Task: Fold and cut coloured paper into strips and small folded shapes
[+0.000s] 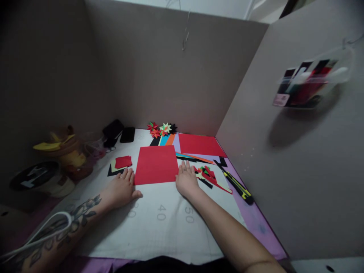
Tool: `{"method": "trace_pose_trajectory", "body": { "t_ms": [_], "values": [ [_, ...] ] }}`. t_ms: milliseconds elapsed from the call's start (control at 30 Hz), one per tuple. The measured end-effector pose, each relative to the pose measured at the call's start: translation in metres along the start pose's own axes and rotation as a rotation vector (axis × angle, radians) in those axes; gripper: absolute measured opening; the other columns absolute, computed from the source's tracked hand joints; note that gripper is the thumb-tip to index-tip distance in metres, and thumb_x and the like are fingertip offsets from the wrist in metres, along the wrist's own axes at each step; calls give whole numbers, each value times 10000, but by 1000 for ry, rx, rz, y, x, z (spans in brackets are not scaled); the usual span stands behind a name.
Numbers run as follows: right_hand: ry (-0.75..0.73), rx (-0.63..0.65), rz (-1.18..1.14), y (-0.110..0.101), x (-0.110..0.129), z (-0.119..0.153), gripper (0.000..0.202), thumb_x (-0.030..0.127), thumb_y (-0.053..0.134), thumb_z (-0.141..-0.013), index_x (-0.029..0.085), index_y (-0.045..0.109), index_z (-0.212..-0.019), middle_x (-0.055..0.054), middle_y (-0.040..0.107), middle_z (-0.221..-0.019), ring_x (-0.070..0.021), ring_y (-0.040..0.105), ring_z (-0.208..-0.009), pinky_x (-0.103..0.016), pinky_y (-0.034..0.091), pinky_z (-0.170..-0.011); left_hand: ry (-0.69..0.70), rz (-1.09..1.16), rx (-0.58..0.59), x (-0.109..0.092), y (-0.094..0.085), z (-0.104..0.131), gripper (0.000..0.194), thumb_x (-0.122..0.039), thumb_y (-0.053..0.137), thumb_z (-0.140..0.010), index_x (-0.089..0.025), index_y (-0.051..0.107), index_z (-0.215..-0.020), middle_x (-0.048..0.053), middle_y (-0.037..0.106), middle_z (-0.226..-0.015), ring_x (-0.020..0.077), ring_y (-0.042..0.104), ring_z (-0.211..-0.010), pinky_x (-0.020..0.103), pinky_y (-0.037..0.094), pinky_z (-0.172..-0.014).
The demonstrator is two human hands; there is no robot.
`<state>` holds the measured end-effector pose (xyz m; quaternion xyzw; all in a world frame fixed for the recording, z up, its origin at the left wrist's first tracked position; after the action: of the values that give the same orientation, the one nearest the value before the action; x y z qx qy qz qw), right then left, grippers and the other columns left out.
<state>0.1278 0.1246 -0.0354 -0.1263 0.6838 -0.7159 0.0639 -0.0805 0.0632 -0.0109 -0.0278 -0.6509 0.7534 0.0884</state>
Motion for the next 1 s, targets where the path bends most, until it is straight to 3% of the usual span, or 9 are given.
{"method": "trace_pose_trajectory", "body": {
  "t_ms": [100, 167, 233, 400, 600, 700, 767, 833, 1000],
  "values": [
    [-172, -11, -97, -5, 38, -1, 611, 222, 345, -874, 51, 219, -1448, -134, 152, -1524, -288, 71, -1408, -445, 131, -1119, 77, 59, -136, -25, -18, -18, 764, -512, 417, -855, 14, 309, -1398, 262, 277, -1452, 376, 234, -1356, 499, 240, -1062],
    [-352, 48, -160, 1, 69, 2, 626, 270, 358, -877, 78, 210, -1454, -122, 189, -1518, -266, 107, -1406, -421, 165, -1119, 294, 140, -128, -53, -12, -28, 711, -501, 352, -885, -54, 267, -1432, 183, 248, -1489, 301, 195, -1384, 434, 224, -1090],
    [-433, 91, -175, 8, 83, 4, 622, 316, 363, -879, 93, 243, -1447, -121, 229, -1507, -259, 131, -1403, -436, 153, -1123, 350, 187, -121, -60, 0, -35, 702, -509, 302, -898, -72, 240, -1443, 167, 231, -1498, 275, 190, -1389, 418, 218, -1096],
    [-296, 62, -167, 14, 48, 2, 617, 388, 276, -915, 114, 190, -1462, -94, 159, -1527, -256, 129, -1404, -482, 140, -1118, 270, 162, -159, -35, 19, -31, 720, -540, 310, -885, -62, 298, -1422, 185, 247, -1488, 294, 197, -1385, 444, 195, -1098],
    [-118, -22, -111, 6, 3, 1, 576, 306, 344, -899, 7, 328, -1392, -191, 259, -1482, -297, 163, -1392, -471, 172, -1113, 131, 78, -92, -12, 13, -19, 778, -560, 352, -857, 10, 335, -1386, 245, 271, -1461, 355, 208, -1370, 497, 225, -1068],
    [-348, -103, -131, -10, 21, 13, 430, 229, 411, -870, 83, 512, -1261, -152, 374, -1437, -273, 221, -1378, -452, 206, -1109, 135, 61, -158, -18, 3, -22, 767, -553, 422, -832, 1, 382, -1360, 255, 332, -1432, 377, 242, -1353, 519, 209, -1068],
    [-615, -111, -164, -18, 44, 31, 334, 229, 435, -870, 159, 591, -1157, -95, 448, -1398, -232, 284, -1355, -435, 237, -1101, 240, 106, -186, -29, 2, -25, 704, -526, 405, -854, -62, 370, -1383, 195, 337, -1451, 326, 261, -1358, 472, 218, -1084],
    [-771, -117, -181, -23, 57, 47, 290, 272, 444, -885, 196, 628, -1096, -67, 501, -1356, -218, 311, -1342, -438, 252, -1092, 313, 164, -174, -35, 6, -28, 668, -523, 363, -876, -111, 350, -1403, 147, 324, -1470, 282, 276, -1359, 426, 248, -1084],
    [-649, -114, -106, -22, 55, 47, 459, 456, 526, -843, 175, 589, -1200, -98, 411, -1424, -308, 221, -1371, -513, 222, -1085, 321, 232, -176, -32, 9, -31, 705, -566, 380, -856, -107, 375, -1392, 145, 341, -1461, 282, 288, -1354, 416, 264, -1086]
  ]
}}
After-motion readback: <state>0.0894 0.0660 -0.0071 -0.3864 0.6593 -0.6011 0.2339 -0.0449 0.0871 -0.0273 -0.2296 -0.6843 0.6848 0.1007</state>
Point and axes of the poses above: each hand's wrist, its own z-axis away from the middle knuckle, its own y-axis out of the palm, x = y × z, the point moved 9 cm from there along -z, towards the middle knuckle
